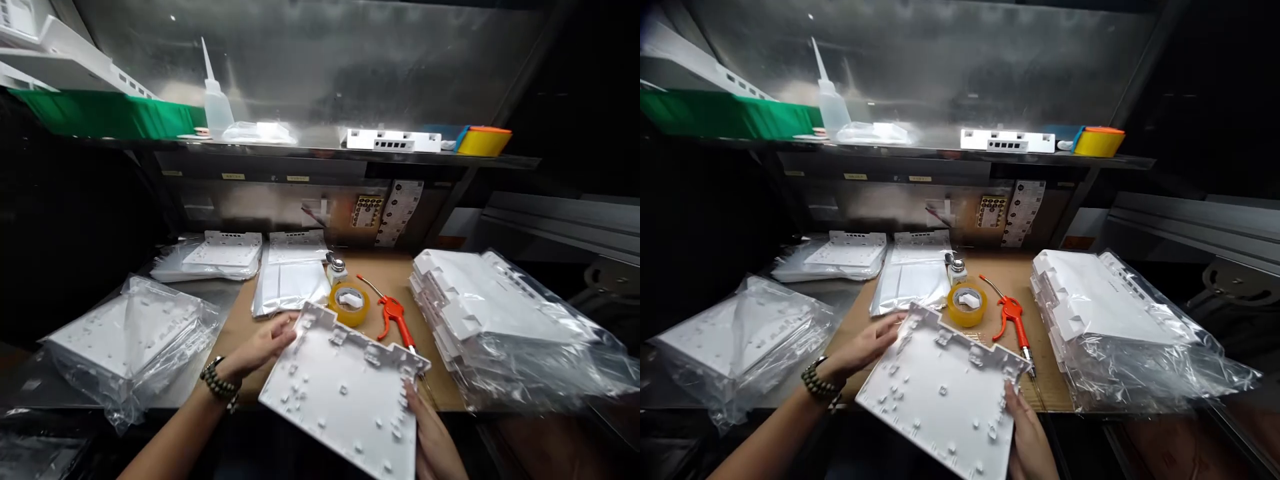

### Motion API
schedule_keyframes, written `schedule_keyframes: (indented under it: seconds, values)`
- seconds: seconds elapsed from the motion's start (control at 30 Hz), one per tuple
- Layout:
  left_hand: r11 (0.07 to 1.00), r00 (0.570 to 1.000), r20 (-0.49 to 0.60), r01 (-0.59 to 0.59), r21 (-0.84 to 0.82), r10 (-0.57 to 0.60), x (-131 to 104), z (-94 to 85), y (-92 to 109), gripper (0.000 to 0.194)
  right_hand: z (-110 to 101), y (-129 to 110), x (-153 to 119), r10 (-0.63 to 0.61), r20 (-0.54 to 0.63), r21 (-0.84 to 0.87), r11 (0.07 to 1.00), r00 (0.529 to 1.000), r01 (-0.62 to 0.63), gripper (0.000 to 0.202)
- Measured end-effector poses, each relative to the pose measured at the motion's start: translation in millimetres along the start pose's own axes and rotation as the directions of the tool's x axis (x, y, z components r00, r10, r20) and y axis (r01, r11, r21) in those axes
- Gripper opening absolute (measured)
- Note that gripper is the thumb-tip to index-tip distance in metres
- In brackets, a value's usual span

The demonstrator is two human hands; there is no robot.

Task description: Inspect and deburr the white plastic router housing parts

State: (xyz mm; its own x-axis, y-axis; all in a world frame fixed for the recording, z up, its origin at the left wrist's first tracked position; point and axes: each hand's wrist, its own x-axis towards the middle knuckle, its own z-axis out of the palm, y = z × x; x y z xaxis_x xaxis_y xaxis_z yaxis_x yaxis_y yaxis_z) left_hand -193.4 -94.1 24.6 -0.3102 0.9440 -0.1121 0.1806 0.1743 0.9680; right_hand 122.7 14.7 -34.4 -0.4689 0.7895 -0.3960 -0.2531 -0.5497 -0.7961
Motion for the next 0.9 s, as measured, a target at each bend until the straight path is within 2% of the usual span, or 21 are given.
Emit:
schedule_keyframes:
  seconds: [0.07,0.13,0.23,0.37,0.53,0.6,0.73,0.83,0.9]
  values:
    - [0.984,0.985,-0.138,-0.085,0.155,0.107,23,-3.4,-9,0.047,-13,-9,2,0.027,-0.122,0.062,0.998,0.992,-0.019,0.068]
    - [0.935,0.949,-0.228,-0.136,0.329,0.218,39,-9.7,-20,0.031,-23,-17,2,0.005,-0.181,0.107,0.994,0.983,0.015,0.072]
    - [0.843,0.917,-0.232,-0.169,0.511,0.325,54,-17.8,-33,0.018,-31,-24,0,-0.058,-0.230,0.141,0.986,0.972,0.092,0.072]
    - [0.775,0.898,-0.226,-0.174,0.608,0.378,63,-22.0,-38,0.022,-39,-26,-2,-0.065,-0.226,0.165,0.981,0.972,0.104,0.073]
    - [0.814,0.875,-0.333,-0.110,0.570,0.351,68,-29.6,-33,0.016,-42,-27,-4,-0.086,-0.232,0.162,0.979,0.969,0.125,0.076]
    - [0.860,0.887,-0.349,-0.096,0.501,0.302,73,-36.1,-31,0.027,-41,-27,-3,-0.090,-0.251,0.158,0.979,0.964,0.133,0.078]
    - [0.933,0.933,-0.302,-0.081,0.350,0.194,85,-55.1,-25,0.047,-41,-28,-2,-0.093,-0.261,0.187,0.972,0.961,0.144,0.079]
    - [0.954,0.961,-0.234,-0.076,0.291,0.148,92,-67.7,-18,0.049,-38,-28,-2,-0.099,-0.297,0.182,0.971,0.950,0.158,0.079]
    - [0.955,0.967,-0.211,-0.080,0.284,0.143,98,-70.7,-13,0.048,-29,-27,-2,-0.142,-0.338,0.143,0.969,0.930,0.200,0.080]
